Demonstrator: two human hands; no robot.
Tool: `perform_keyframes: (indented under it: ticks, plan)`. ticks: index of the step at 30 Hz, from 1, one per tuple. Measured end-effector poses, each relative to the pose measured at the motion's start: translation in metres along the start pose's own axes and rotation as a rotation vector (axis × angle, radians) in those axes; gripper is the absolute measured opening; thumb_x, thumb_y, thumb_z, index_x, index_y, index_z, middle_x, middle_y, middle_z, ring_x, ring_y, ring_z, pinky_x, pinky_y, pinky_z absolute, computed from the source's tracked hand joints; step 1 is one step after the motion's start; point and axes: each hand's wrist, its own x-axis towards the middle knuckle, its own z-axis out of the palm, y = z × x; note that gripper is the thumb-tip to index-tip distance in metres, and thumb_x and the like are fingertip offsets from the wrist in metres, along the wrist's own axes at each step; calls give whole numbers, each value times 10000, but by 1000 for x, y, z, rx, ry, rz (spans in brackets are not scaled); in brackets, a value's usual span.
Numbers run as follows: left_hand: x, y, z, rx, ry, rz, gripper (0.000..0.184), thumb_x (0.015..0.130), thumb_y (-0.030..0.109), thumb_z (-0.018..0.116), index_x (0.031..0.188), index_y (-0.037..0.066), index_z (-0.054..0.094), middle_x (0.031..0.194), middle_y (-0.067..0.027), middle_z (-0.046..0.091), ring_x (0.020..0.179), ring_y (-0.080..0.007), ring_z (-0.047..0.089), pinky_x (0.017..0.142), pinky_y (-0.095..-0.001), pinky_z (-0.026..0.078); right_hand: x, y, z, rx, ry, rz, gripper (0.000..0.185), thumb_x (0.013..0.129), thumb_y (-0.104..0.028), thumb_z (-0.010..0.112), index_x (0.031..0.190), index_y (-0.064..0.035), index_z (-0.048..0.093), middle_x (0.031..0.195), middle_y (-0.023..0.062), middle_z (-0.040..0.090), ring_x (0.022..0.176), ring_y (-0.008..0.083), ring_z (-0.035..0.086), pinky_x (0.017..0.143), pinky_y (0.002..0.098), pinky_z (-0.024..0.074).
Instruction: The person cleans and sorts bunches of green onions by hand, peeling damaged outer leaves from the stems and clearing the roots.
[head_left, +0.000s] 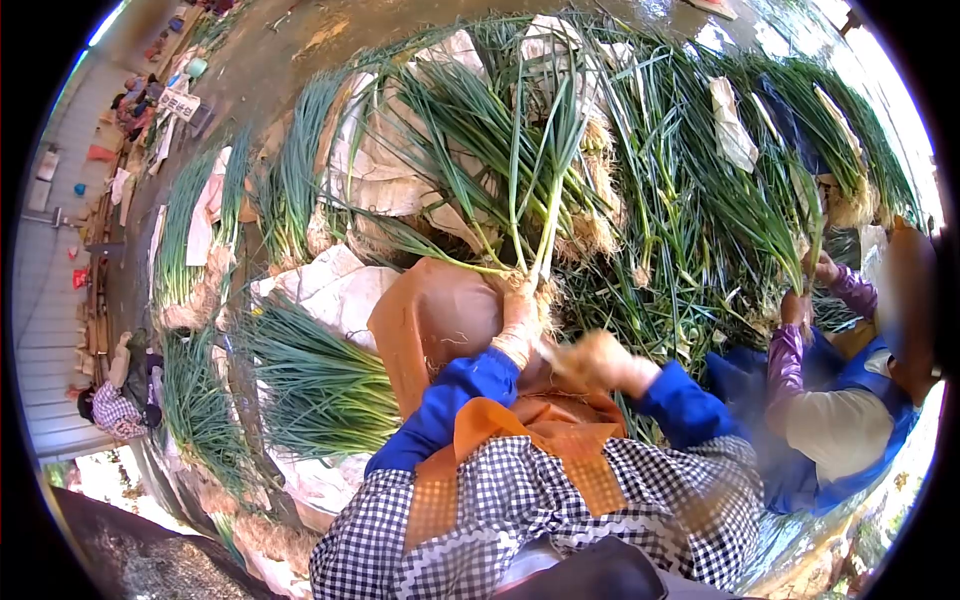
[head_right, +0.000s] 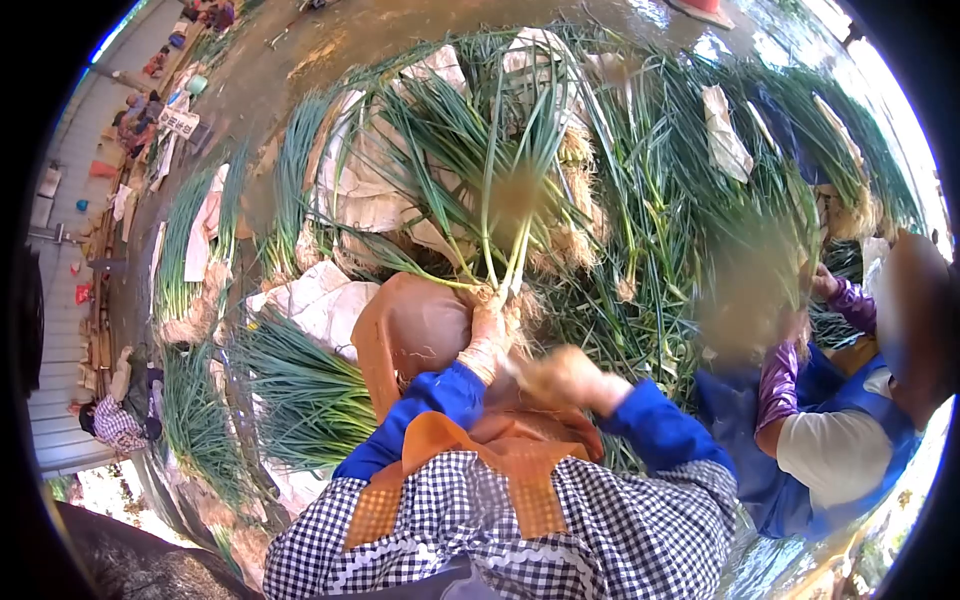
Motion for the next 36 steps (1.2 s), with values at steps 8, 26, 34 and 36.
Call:
perform_keyframes:
  ticks: [8,26,34,36]
  plan:
    - [-14,8,17,24,-207,-150,47,848,116,555,876,84,575,670,-32,560,568,-128,557,461,-204,450,13,64,-33,1034,261,720,500,903,-399,463,1217,-9,473,1101,116,580,1016,180,544,894,294,404]
    - [-39,53,23,-90,-504,-504,196,840,116,554,1018,36,554,830,-70,608,747,-164,582,625,-272,500,100,118,-31,154,577,828,367,804,-419,582,916,-70,587,913,139,590,846,326,574,726,399,466]
    - [-60,140,29,-337,-782,4,263,838,107,567,1076,66,463,768,-19,467,616,-113,449,543,-225,415,66,137,-93,873,680,674,335,853,-363,514,891,-41,602,730,41,581,619,158,566,586,259,469]
    - [-58,156,25,-340,-779,84,228,852,101,556,1057,84,458,765,-8,478,634,-109,473,549,-245,432,44,83,-131,1004,783,623,237,872,-269,539,932,-42,574,750,-4,540,588,84,506,507,199,417]
